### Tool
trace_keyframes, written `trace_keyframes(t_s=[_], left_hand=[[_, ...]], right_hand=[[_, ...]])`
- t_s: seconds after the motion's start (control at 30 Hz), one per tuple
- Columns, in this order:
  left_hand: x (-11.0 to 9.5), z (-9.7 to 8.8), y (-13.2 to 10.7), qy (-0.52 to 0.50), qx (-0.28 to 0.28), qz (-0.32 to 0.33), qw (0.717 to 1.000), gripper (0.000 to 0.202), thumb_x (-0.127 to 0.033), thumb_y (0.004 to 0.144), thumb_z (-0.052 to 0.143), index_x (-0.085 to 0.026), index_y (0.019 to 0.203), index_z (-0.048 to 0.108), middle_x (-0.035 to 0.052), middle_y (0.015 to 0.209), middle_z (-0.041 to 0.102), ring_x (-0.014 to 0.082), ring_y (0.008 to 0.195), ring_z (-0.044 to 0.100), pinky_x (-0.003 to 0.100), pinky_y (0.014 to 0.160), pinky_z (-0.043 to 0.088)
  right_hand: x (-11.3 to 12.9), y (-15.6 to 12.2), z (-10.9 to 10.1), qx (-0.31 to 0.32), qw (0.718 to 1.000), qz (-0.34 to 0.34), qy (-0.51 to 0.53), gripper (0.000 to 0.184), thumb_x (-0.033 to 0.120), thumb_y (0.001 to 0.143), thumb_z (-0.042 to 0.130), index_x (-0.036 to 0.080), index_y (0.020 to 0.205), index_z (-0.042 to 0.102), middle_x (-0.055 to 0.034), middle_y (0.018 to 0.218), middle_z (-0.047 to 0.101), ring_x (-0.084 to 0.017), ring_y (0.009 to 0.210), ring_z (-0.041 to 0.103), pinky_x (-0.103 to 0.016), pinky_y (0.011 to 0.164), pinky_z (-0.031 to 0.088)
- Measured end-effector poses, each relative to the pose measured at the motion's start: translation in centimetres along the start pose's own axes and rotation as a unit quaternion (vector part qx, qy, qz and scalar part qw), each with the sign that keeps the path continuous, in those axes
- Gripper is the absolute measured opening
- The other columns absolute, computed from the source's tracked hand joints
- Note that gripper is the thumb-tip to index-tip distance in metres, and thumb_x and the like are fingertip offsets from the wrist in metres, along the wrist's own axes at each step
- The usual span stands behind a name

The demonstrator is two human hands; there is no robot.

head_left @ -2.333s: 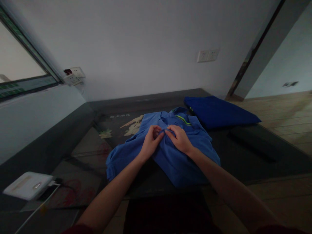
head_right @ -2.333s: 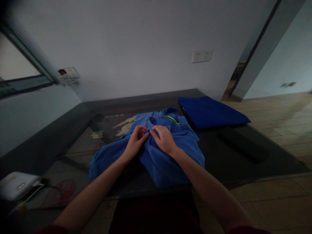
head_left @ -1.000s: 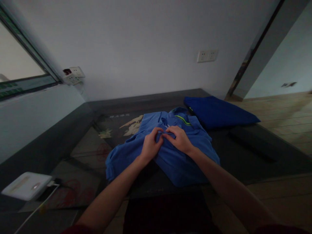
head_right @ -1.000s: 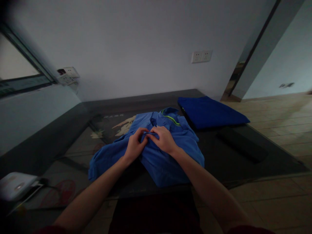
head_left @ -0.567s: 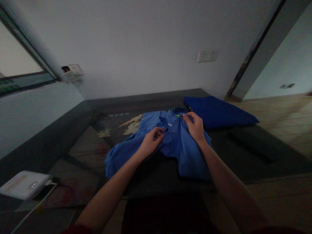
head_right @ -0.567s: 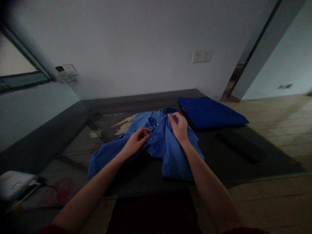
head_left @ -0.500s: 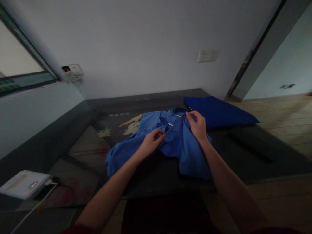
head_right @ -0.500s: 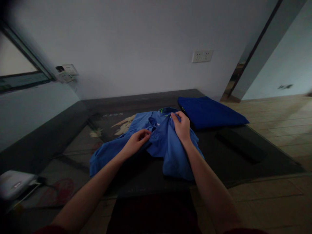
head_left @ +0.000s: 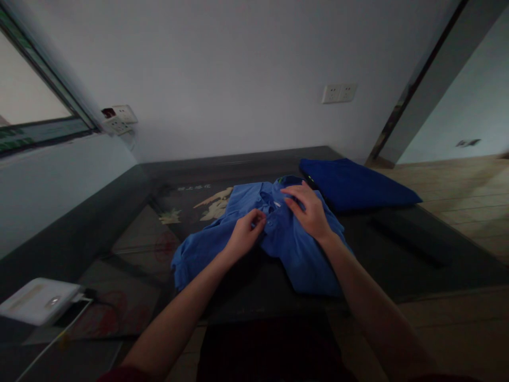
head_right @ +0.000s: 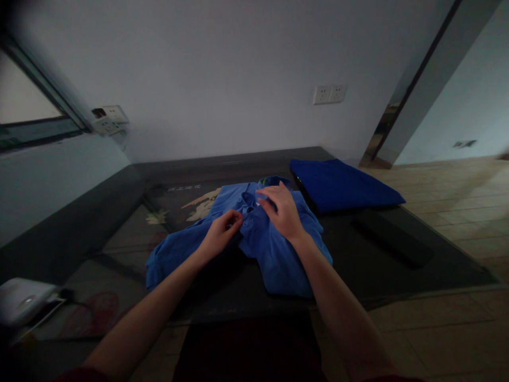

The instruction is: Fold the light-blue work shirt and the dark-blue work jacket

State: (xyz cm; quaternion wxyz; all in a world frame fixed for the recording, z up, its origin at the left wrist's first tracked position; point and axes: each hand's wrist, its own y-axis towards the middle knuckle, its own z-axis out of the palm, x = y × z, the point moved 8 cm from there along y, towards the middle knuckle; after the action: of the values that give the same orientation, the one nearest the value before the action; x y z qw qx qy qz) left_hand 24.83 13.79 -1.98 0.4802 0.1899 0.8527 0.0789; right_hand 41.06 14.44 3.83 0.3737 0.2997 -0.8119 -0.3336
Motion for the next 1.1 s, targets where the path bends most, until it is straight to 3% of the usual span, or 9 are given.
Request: trace_keyframes(t_s=[0.1, 0.23, 0.4, 0.6, 0.7, 0.8, 0.93, 1.1], left_hand=[[-0.5, -0.6, -0.1, 0.007, -0.029, 0.006, 1.0, 0.014, -0.027, 0.089, 0.047, -0.017, 0.091, 0.057, 0.0017, 0.084, 0.063, 0.0137, 0.074, 0.057, 0.023, 0.065, 0.042], [-0.9, -1.3, -0.2, 0.015, -0.064, 0.027, 0.997, 0.015, -0.028, 0.091, 0.047, -0.018, 0.091, 0.058, 0.0019, 0.084, 0.064, 0.0146, 0.078, 0.059, 0.024, 0.069, 0.043], [-1.7, -1.3, -0.3, 0.053, -0.073, 0.081, 0.993, 0.013, -0.026, 0.09, 0.049, -0.018, 0.086, 0.058, 0.0026, 0.086, 0.061, 0.0143, 0.079, 0.056, 0.025, 0.073, 0.043], [-1.2, -1.3, -0.4, -0.039, -0.062, 0.028, 0.997, 0.016, -0.033, 0.089, 0.05, -0.018, 0.092, 0.056, -0.002, 0.071, 0.053, 0.0113, 0.063, 0.049, 0.022, 0.059, 0.037], [-1.4, -2.1, -0.5, -0.096, -0.099, 0.02, 0.99, 0.018, -0.035, 0.086, 0.055, -0.019, 0.094, 0.051, -0.0064, 0.061, 0.04, 0.0091, 0.055, 0.04, 0.021, 0.053, 0.031], [-1.7, -2.7, -0.6, -0.097, -0.121, 0.027, 0.988, 0.019, -0.036, 0.086, 0.054, -0.018, 0.082, 0.051, -0.0064, 0.06, 0.035, 0.0084, 0.054, 0.034, 0.021, 0.053, 0.029], [-1.6, -1.9, -0.4, -0.08, -0.069, 0.014, 0.994, 0.031, -0.04, 0.087, 0.05, -0.017, 0.067, 0.048, -0.0046, 0.059, 0.039, 0.0087, 0.055, 0.035, 0.022, 0.052, 0.028], [-0.8, -1.1, -0.3, -0.06, -0.035, -0.017, 0.997, 0.038, -0.044, 0.086, 0.051, -0.016, 0.06, 0.046, -0.0046, 0.055, 0.038, 0.0085, 0.052, 0.034, 0.022, 0.05, 0.026]], right_hand=[[0.5, -0.5, 2.6, 0.115, 0.993, -0.006, 0.02, 0.025, 0.041, 0.089, 0.053, 0.023, 0.102, 0.064, -0.0058, 0.101, 0.068, -0.023, 0.099, 0.06, -0.048, 0.104, 0.031], [-1.0, -1.2, 4.3, 0.171, 0.981, 0.059, 0.063, 0.031, 0.048, 0.084, 0.059, 0.018, 0.09, 0.064, -0.007, 0.09, 0.067, -0.023, 0.088, 0.06, -0.036, 0.081, 0.044], [-1.3, -1.8, 5.6, 0.251, 0.954, 0.103, 0.125, 0.034, 0.048, 0.083, 0.059, 0.016, 0.074, 0.063, 0.0012, 0.065, 0.058, -0.015, 0.064, 0.054, -0.025, 0.06, 0.037], [-0.6, -1.5, 5.1, 0.217, 0.955, 0.107, 0.173, 0.031, 0.045, 0.085, 0.057, 0.017, 0.077, 0.064, 0.0006, 0.071, 0.061, -0.014, 0.069, 0.054, -0.025, 0.065, 0.038], [-0.7, -1.4, 4.9, 0.201, 0.958, 0.113, 0.172, 0.032, 0.046, 0.087, 0.054, 0.017, 0.076, 0.062, -0.0004, 0.072, 0.06, -0.016, 0.071, 0.055, -0.026, 0.066, 0.039], [-0.6, -1.4, 4.7, 0.191, 0.961, 0.112, 0.165, 0.033, 0.047, 0.088, 0.052, 0.017, 0.076, 0.062, -0.0012, 0.073, 0.061, -0.017, 0.072, 0.055, -0.026, 0.068, 0.04], [-0.5, -1.3, 4.5, 0.167, 0.967, 0.109, 0.157, 0.033, 0.046, 0.089, 0.051, 0.017, 0.076, 0.061, -0.0015, 0.074, 0.061, -0.017, 0.074, 0.056, -0.026, 0.068, 0.04], [-0.2, -1.2, 4.0, 0.135, 0.975, 0.103, 0.141, 0.033, 0.047, 0.088, 0.052, 0.018, 0.077, 0.061, -0.0009, 0.073, 0.062, -0.017, 0.071, 0.056, -0.026, 0.067, 0.041]])
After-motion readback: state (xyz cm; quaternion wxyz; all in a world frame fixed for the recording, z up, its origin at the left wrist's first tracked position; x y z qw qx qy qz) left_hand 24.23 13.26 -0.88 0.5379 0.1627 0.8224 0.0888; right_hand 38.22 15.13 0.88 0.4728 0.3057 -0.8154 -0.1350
